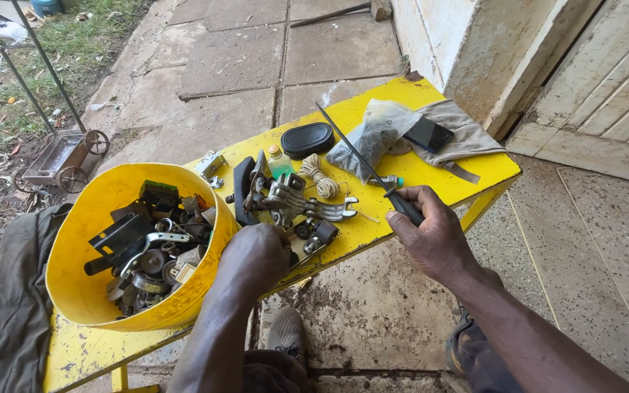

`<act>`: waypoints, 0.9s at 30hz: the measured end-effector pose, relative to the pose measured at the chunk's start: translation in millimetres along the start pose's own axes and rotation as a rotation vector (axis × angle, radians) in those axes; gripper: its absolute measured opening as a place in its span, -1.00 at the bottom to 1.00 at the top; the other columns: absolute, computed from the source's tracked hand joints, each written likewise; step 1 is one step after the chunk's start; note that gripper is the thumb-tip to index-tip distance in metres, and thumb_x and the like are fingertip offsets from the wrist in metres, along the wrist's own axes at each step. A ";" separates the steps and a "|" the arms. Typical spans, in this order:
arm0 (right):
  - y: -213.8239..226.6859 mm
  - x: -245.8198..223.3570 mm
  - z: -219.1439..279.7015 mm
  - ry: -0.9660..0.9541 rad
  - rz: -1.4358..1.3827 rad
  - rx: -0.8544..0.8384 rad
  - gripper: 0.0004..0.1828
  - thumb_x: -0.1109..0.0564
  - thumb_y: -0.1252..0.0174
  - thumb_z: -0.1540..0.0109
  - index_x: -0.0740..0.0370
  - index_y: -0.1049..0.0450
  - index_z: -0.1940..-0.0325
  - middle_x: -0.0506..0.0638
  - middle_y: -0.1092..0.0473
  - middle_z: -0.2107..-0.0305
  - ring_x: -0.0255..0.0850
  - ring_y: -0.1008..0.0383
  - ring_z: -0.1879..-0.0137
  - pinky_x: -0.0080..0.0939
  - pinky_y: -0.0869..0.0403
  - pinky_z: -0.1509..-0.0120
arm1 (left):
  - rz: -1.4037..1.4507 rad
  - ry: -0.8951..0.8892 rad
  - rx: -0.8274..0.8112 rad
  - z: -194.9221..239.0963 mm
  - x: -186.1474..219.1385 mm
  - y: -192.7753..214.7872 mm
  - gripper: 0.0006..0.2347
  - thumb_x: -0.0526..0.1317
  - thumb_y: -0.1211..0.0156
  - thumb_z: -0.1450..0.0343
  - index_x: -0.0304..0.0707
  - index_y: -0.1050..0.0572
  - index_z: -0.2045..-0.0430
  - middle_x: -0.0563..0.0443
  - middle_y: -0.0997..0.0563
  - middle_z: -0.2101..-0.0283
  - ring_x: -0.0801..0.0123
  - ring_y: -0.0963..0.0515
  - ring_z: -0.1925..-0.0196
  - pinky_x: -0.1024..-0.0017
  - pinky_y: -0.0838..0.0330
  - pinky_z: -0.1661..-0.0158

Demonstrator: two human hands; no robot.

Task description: The person uses a screwdriver to pry open a small cylindrical lock cylinder held in their left hand. They repeatedly insert the tool into the lock's seam and twist to separate the housing. After prying, they place the lock on the yellow table and pick up another lock cylinder from the pile of parts.

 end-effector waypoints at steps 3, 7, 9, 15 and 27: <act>1.7 3.0 -0.4 0.008 -0.004 -0.004 -0.64 0.13 -0.25 -0.29 0.29 -0.50 -0.14 0.20 -0.53 0.33 -0.09 -0.63 0.25 0.00 -0.66 0.08 | 0.020 -0.022 0.014 5.6 1.3 7.5 -0.78 -0.08 -0.22 -0.34 0.18 -0.79 0.26 -0.11 -0.78 0.29 -0.05 -0.76 0.07 0.07 -0.65 -0.02; 2.4 -0.3 -0.8 0.013 -0.005 -0.010 -0.64 0.12 -0.26 -0.30 0.29 -0.49 -0.15 0.24 -0.55 0.31 -0.06 -0.64 0.25 0.00 -0.66 0.06 | 0.071 -0.037 0.052 -1.2 -2.9 2.3 -0.76 -0.09 -0.15 -0.39 0.19 -0.79 0.23 -0.12 -0.79 0.25 -0.06 -0.76 0.06 0.06 -0.65 -0.03; 2.8 1.6 -1.4 0.011 -0.011 -0.009 -0.64 0.12 -0.25 -0.29 0.29 -0.49 -0.14 0.24 -0.55 0.31 -0.06 -0.64 0.25 0.00 -0.66 0.06 | 0.102 -0.043 0.072 -2.9 -3.2 1.5 -0.75 -0.11 -0.15 -0.41 0.14 -0.79 0.19 -0.16 -0.79 0.24 -0.09 -0.75 0.05 0.06 -0.65 -0.04; 2.0 -3.6 1.7 0.021 0.002 -0.012 -0.63 0.12 -0.27 -0.29 0.29 -0.49 -0.16 0.26 -0.55 0.29 -0.03 -0.65 0.24 0.03 -0.66 0.01 | 0.127 0.000 0.076 -5.2 2.2 2.2 -0.74 -0.13 -0.11 -0.41 0.27 -0.77 0.20 -0.11 -0.78 0.20 -0.08 -0.74 0.00 0.07 -0.64 -0.08; 8.3 -7.4 2.6 0.075 -0.038 0.026 -0.64 0.09 -0.26 -0.33 0.27 -0.46 -0.17 0.23 -0.52 0.31 -0.08 -0.62 0.28 -0.01 -0.66 0.01 | 0.072 -0.019 0.090 -10.8 3.8 -1.5 -0.79 -0.10 -0.12 -0.44 0.35 -0.76 0.32 -0.03 -0.78 0.25 -0.01 -0.75 0.03 0.11 -0.63 -0.05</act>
Point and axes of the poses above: each hand's wrist, its own z-axis away from the middle knuckle, its own y-axis out of the back of the hand, x = y × z, the point moved 3 cm from there along -z, towards the middle knuckle
